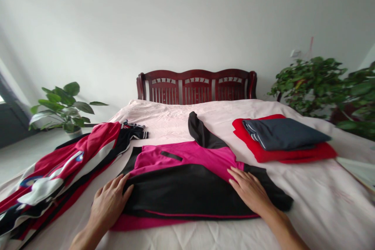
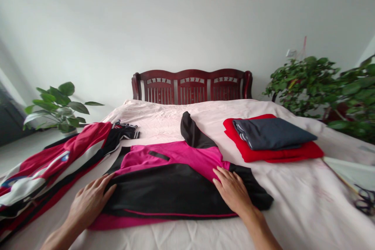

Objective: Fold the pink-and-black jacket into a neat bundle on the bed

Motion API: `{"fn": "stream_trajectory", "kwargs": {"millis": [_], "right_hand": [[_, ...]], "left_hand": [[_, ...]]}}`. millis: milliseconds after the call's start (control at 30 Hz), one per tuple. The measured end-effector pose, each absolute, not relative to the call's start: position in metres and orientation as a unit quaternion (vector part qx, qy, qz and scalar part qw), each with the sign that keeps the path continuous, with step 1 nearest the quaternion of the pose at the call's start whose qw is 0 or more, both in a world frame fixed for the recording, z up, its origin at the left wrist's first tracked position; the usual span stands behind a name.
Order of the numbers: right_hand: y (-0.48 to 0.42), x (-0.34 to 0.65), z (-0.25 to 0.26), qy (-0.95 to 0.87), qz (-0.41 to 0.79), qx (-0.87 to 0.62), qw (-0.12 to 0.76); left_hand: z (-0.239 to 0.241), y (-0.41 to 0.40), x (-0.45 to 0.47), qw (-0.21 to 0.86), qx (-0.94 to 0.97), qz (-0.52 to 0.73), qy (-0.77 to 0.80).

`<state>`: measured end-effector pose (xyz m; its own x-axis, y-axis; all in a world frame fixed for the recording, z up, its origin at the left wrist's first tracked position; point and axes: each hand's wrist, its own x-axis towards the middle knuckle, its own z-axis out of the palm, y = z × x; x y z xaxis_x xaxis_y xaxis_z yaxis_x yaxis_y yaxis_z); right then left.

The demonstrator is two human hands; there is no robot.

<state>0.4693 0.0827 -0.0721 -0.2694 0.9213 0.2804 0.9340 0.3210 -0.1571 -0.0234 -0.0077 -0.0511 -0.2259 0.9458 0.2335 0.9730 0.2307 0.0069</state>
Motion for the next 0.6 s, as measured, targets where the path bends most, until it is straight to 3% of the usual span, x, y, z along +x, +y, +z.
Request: {"fn": "stream_trajectory", "kwargs": {"millis": [600], "right_hand": [[0.0837,0.4698,-0.0743,-0.797,-0.027,-0.58,0.168]], "left_hand": [[-0.0536,-0.0071,-0.025,0.103,-0.617,-0.067,-0.777]]}}
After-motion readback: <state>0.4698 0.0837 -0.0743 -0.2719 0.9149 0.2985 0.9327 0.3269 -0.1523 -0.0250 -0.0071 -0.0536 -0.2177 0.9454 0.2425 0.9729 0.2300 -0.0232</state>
